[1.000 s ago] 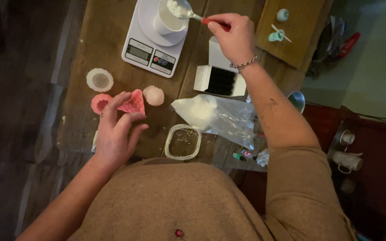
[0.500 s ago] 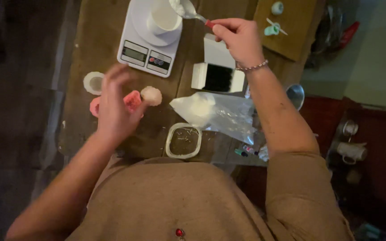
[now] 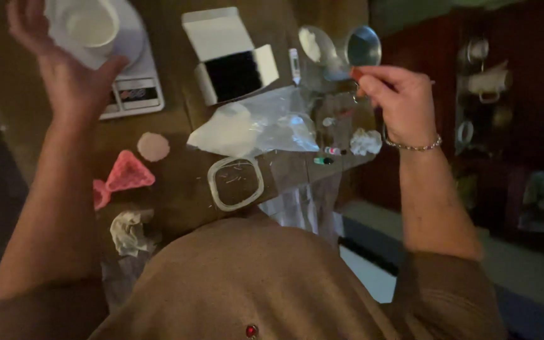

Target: Checking the temperature of melted wax, pouring it into molds, and weighing wax flakes for candle production.

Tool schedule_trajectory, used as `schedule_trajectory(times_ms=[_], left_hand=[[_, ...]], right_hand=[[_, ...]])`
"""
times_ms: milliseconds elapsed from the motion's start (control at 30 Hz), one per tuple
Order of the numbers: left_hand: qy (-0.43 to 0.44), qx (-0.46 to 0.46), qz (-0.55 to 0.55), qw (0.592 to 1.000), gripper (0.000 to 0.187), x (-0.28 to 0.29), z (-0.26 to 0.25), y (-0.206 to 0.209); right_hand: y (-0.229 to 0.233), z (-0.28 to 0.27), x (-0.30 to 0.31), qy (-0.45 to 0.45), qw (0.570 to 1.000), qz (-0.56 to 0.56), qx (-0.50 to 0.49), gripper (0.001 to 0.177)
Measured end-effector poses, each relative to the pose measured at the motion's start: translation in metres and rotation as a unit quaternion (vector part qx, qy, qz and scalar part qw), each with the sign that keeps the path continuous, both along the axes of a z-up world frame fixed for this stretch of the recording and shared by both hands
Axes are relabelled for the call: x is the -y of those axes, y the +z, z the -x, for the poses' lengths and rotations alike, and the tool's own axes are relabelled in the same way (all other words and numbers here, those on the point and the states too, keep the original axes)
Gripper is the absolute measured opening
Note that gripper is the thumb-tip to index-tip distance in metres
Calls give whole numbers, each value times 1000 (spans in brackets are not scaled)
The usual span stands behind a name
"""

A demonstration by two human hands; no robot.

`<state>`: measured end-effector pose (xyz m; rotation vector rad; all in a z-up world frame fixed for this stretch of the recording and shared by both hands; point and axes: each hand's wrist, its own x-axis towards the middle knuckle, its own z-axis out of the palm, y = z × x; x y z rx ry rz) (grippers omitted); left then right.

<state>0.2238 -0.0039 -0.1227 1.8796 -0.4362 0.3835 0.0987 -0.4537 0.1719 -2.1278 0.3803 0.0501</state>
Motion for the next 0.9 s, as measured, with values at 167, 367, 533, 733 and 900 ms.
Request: schedule_trajectory(times_ms=[167, 367, 533, 733, 900], left_hand=[[-28, 9, 27, 999, 122, -5, -8, -35], [20, 15, -23, 999, 100, -13, -26, -74], [87, -44, -84, 992, 84, -13, -34, -99], [44, -38, -50, 997, 61, -13, -43, -104], [95, -126, -52, 986, 57, -21, -41, -127]], right_hand=[[-14, 57, 40, -63, 997, 34, -16, 22], [-56, 91, 64, -100, 993, 23, -52, 21], [-89, 99, 74, -83, 992, 56, -78, 23], [-79, 71, 28, 14, 992, 89, -83, 20], [-94, 29, -14, 220, 923, 300, -98, 17]])
